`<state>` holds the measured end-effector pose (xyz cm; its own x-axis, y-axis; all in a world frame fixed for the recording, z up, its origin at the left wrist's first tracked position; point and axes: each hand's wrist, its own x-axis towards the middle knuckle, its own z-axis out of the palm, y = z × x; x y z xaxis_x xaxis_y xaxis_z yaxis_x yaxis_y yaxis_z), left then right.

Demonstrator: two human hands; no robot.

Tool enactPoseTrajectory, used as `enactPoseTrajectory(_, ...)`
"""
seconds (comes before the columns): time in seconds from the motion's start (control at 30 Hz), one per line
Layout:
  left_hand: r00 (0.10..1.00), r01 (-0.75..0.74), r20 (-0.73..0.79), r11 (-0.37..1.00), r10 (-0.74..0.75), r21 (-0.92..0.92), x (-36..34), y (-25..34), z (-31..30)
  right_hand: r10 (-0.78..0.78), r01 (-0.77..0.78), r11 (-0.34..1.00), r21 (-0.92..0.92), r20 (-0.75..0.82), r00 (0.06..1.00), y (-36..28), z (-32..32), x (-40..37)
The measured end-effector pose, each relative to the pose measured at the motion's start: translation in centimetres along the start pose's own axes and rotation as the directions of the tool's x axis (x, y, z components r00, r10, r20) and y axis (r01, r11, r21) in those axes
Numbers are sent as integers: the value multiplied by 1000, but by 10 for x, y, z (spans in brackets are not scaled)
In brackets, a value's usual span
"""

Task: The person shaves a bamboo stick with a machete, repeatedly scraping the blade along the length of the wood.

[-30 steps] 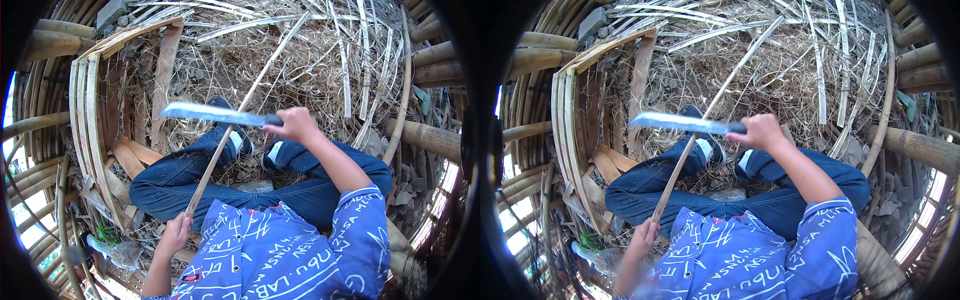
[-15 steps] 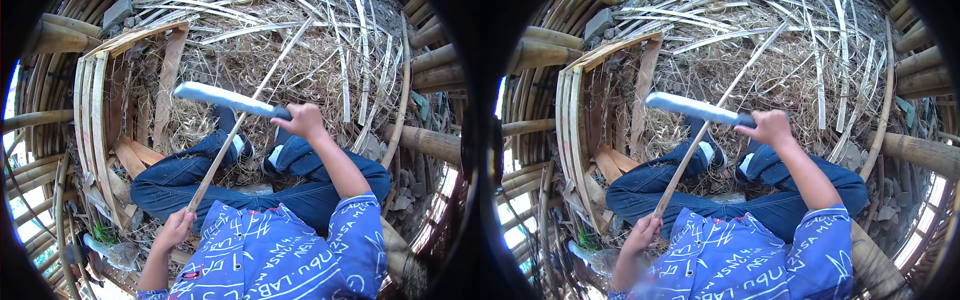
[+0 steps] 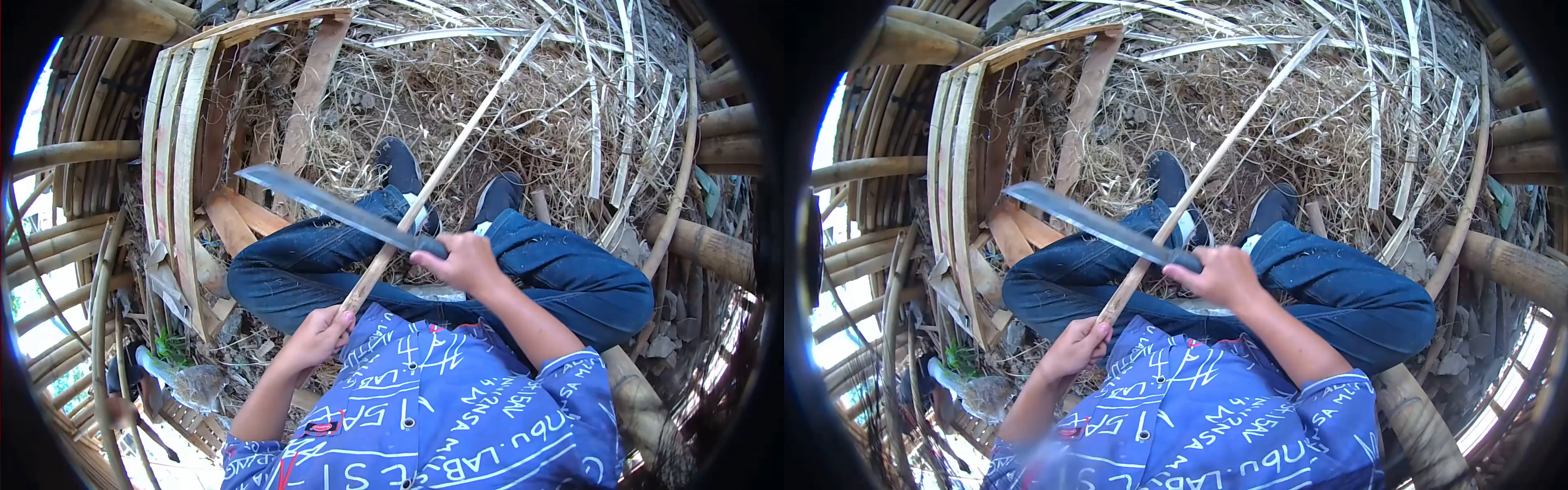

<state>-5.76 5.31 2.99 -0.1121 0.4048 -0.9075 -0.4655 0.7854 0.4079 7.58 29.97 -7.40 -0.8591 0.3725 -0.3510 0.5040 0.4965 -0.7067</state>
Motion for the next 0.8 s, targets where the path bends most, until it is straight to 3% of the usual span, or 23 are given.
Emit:
enactPoseTrajectory(0.07, 1000, 22, 6, 1000, -22, -16, 0, -7, 1, 88, -93, 990, -102, -49, 995, 16, -17, 9)
enactPoseTrajectory(0.17, 999, 51, 1, 994, -51, -93, 4, -12, 6, 215, -224, 970, -96, -97, 972, 50, -22, 22)
enactPoseTrajectory(0.27, 998, 64, 28, 993, -62, -97, 10, -11, 9, 185, -203, 971, -125, -142, 972, 43, -18, 18)
enactPoseTrajectory(0.4, 982, 142, 142, 979, -121, -147, 5, -5, 6, 164, -154, 982, 114, -87, 983, 6, -15, -8)
enactPoseTrajectory(0.5, 987, 91, 147, 984, -68, -156, 7, 3, 16, -37, 30, 997, -71, -95, 995, -2, -1, -19)
enactPoseTrajectory(0.63, 994, 78, 84, 990, -68, -121, 8, -6, 19, -90, 68, 970, -233, -87, 992, 16, -7, -9)
enactPoseTrajectory(0.7, 990, 103, 105, 985, -89, -136, 1, -12, 13, -30, -19, 962, -274, -171, 985, 35, -15, 3)
enactPoseTrajectory(0.8, 987, 130, 117, 975, -110, -180, -3, -9, 18, 95, -134, 956, -262, -155, 983, 62, -26, 16)
